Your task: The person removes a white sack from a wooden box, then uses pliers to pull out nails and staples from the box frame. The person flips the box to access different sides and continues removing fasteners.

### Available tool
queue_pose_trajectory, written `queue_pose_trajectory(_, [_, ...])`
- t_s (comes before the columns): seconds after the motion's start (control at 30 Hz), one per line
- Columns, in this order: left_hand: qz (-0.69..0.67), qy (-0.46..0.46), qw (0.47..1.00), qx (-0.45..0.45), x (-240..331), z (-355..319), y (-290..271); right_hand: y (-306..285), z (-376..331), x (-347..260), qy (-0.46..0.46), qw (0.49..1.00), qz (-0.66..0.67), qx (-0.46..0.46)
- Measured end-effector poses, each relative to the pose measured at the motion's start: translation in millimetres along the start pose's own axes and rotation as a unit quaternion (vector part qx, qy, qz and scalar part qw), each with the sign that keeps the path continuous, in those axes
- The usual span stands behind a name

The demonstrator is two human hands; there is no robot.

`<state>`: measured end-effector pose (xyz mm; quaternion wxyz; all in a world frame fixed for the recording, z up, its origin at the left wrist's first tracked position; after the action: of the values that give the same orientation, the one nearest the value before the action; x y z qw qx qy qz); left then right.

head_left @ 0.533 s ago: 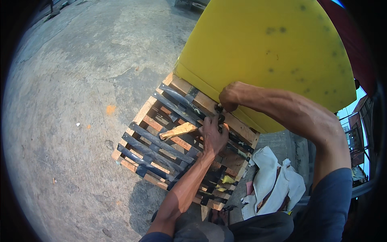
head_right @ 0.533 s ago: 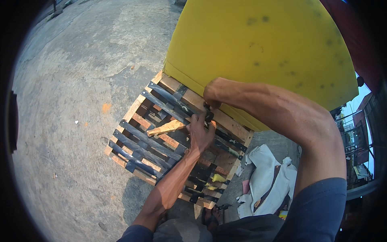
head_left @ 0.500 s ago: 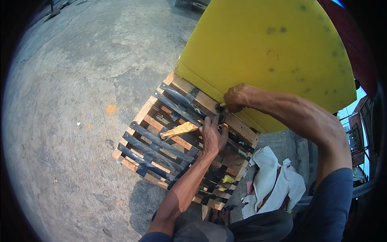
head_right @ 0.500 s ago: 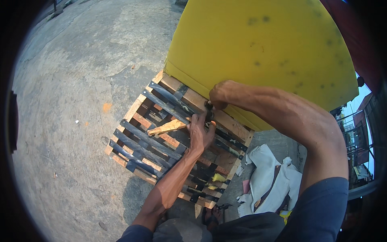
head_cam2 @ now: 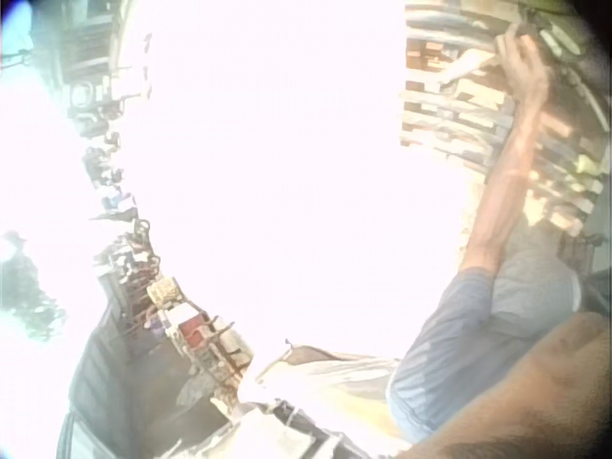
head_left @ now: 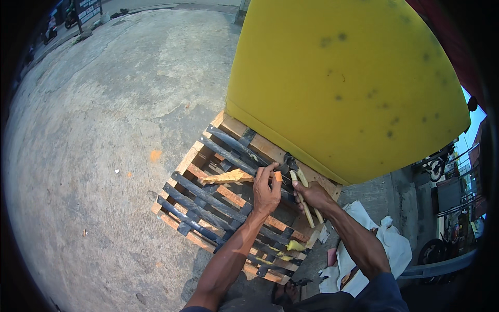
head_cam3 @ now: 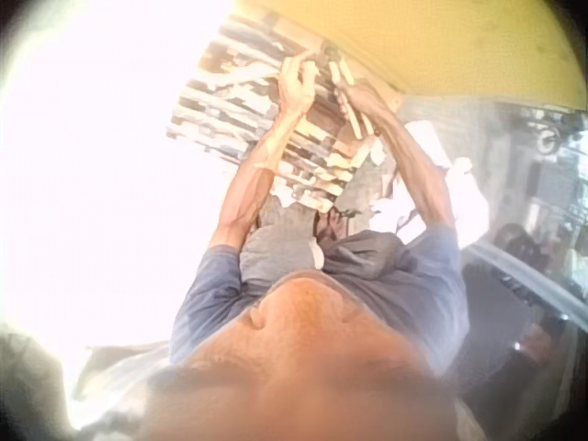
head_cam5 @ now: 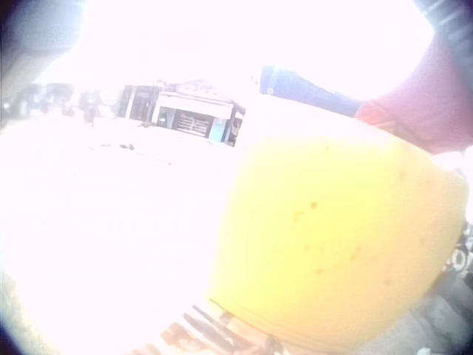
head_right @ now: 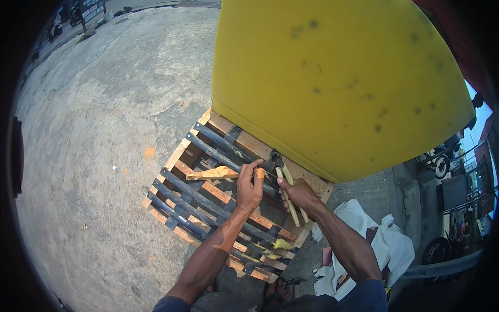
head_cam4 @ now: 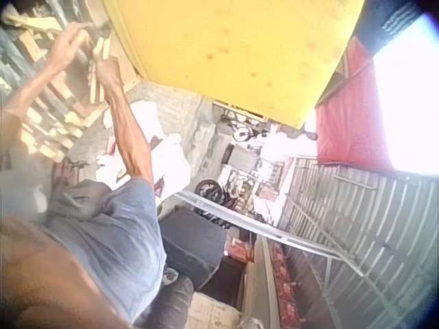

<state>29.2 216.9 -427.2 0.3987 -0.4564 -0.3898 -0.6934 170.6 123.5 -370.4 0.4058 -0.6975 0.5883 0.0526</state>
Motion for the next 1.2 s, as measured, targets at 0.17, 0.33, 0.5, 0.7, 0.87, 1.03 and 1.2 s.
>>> queue_pose_trajectory(0.17, [-0.036,-0.028,0.998,0.031,3.8,-3.0,-1.4,62.8,-55.1,56.5,0.068,0.891,0.415,-0.169])
queue_pose_trajectory(0.33, [0.105,0.087,0.989,-0.05,32.7,-27.8,7.3,44.6,-111.9,91.8,0.042,0.981,0.189,-0.009])
queue_pose_trajectory(0.5, [0.287,0.156,0.944,0.038,55.1,-15.4,-24.5,-17.5,-99.8,80.6,-0.026,0.999,-0.005,0.039])
queue_pose_trajectory(0.7, [0.388,0.035,0.91,-0.144,31.9,13.7,-85.1,-46.4,-89.6,-24.1,-0.104,0.942,-0.312,0.068])
queue_pose_trajectory(0.87, [0.311,0.04,0.949,0.037,54.0,84.8,-72.5,-28.1,-35.7,-111.9,-0.118,0.945,-0.304,-0.024])
queue_pose_trajectory(1.03, [0.412,-0.076,0.908,-0.014,13.7,95.4,-53.6,-4.0,1.7,-177.4,-0.086,0.858,-0.504,-0.044])
queue_pose_trajectory(1.2, [0.357,-0.132,0.923,0.058,10.0,103.3,-55.0,-0.1,24.4,-207.4,0.008,0.851,-0.523,-0.032])
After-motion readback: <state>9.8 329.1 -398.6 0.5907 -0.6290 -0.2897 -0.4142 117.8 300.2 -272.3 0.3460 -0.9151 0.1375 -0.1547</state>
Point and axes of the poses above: each hand's wrist, its own z-axis towards the middle knuckle, its own y-axis out of the palm, x = y × z, the point moved 6 cm from there along z, towards the middle knuckle, and after that the axes turned 7 degrees about -z, right-handed, at the moved point
